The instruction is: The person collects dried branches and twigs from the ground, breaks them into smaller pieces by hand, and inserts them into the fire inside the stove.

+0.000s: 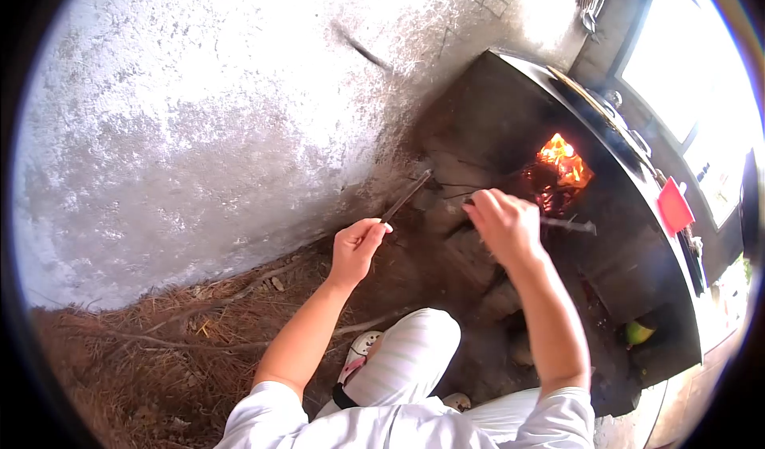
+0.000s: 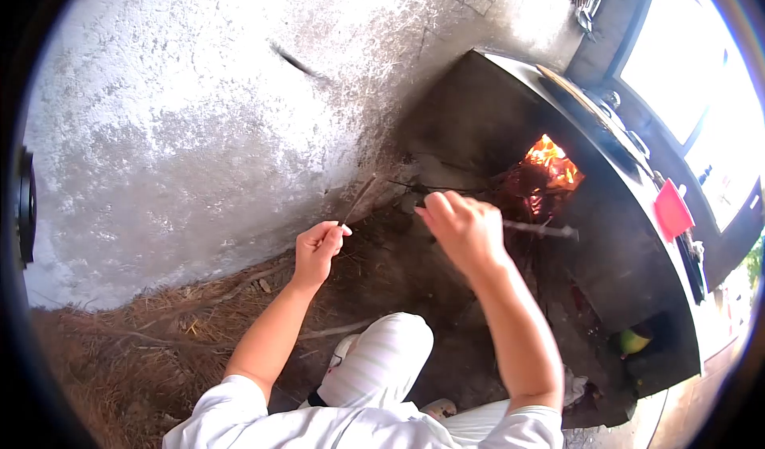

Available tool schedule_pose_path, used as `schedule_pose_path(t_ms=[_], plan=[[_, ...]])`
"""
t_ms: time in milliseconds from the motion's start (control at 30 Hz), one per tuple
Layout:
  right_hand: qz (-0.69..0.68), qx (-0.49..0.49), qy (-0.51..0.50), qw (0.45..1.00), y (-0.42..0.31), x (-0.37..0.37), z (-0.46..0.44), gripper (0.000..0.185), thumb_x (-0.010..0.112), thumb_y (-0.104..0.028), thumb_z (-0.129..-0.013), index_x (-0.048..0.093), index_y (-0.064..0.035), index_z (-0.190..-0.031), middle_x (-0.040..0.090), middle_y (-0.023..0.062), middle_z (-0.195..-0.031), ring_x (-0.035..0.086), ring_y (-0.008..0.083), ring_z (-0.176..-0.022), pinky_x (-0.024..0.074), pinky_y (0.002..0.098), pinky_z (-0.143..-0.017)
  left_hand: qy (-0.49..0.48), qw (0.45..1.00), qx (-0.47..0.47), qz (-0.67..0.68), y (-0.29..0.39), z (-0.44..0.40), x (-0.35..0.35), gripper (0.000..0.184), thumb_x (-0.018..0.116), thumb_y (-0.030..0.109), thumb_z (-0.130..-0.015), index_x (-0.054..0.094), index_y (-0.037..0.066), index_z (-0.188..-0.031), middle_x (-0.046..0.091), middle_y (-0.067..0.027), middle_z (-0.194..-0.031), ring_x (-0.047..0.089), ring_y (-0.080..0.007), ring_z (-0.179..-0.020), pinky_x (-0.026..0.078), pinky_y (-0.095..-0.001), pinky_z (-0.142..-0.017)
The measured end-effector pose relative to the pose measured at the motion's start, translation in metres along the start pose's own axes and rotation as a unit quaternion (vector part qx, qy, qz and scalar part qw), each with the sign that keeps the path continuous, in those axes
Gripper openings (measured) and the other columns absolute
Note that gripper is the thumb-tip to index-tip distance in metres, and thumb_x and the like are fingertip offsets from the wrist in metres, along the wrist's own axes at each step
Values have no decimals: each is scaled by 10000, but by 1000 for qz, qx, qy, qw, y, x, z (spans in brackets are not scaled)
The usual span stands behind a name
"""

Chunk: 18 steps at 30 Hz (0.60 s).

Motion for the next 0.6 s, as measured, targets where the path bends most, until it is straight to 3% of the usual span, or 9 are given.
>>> schedule_pose_path(t_ms=[133, 200, 267, 300, 333, 400, 433, 533, 600], plan=[[-274, 211, 74, 936, -37, 38, 3, 136, 633, -70, -782, 596, -46, -911, 590, 124, -786, 601, 275, -630, 496, 326, -576, 9, 999, -26, -32, -5, -10, -8, 227, 510, 196, -927, 612, -3, -888, 389, 70, -593, 319, -17, -534, 261, -188, -489], [-291, 178, 85, 936, -57, 47, 4, 222, 618, -2, -737, 611, -31, -956, 589, 129, -916, 603, 260, -751, 505, 320, -643, 19, 1000, -16, -18, -5, -12, -10, 197, 520, 178, -918, 629, 14, -907, 442, 67, -635, 362, -13, -574, 303, -178, -512], [-243, 33, 116, 962, -77, 54, -1, 332, 599, 13, -687, 611, -11, -1018, 566, 118, -1056, 581, 251, -905, 503, 330, -738, 3, 1000, -12, -24, -6, -12, -12, 203, 507, 183, -925, 613, 12, -953, 457, 57, -656, 384, -23, -594, 325, -183, -531], [-178, -71, 109, 975, -84, 47, -8, 332, 562, -49, -702, 617, -7, -1027, 539, 111, -1153, 528, 248, -1068, 448, 364, -893, -13, 1000, -6, -28, -6, -11, -12, 216, 493, 188, -932, 597, 10, -999, 471, 46, -677, 407, -32, -613, 347, -188, -549], [-90, -108, 68, 988, -93, 46, -8, 348, 511, -130, -750, 599, -25, -1069, 513, 116, -1223, 466, 249, -1178, 312, 411, -1030, -10, 999, -15, -30, -9, -9, -14, 216, 493, 188, -932, 597, 10, -999, 471, 46, -677, 407, -32, -613, 347, -188, -549], [-15, -126, -21, 992, -95, 55, -13, 394, 480, -165, -776, 557, -31, -1138, 506, 102, -1249, 386, 237, -1258, 189, 402, -1093, -60, 996, 35, -60, -15, 0, -15, 243, 466, 184, -942, 556, 7, -1083, 507, 23, -731, 438, -48, -649, 379, -199, -593], [34, -132, -59, 989, -94, 65, -12, 429, 484, -183, -775, 522, -24, -1172, 532, 79, -1217, 364, 230, -1272, 167, 397, -1099, -54, 998, -13, -14, -24, 6, -18, 268, 458, 191, -947, 534, 1, -1119, 552, -11, -791, 477, -71, -694, 412, -210, -658], [94, -158, -72, 980, -85, 69, -12, 268, 503, -183, -749, 588, -48, -964, 574, 56, -967, 479, 211, -1106, 215, 372, -1092, -6, 995, -12, -98, -50, 36, -39, 263, 460, 185, -944, 537, -3, -1111, 596, -40, -847, 551, -102, -749, 448, -238, -716], [94, -187, -83, 974, -78, 74, -6, 92, 523, -157, -704, 575, -93, -744, 519, 35, -784, 524, 178, -943, 206, 358, -1106, -26, 991, -66, -111, -77, 64, -59, 247, 454, 178, -948, 542, -5, -1087, 583, -31, -834, 551, -99, -774, 445, -244, -733]])
Point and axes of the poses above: each hand's wrist, its own z-axis away from the middle knuckle, its own x-axis out of the palm, y = z × x, the point moved 3 cm from there along -z, towards the middle knuckle
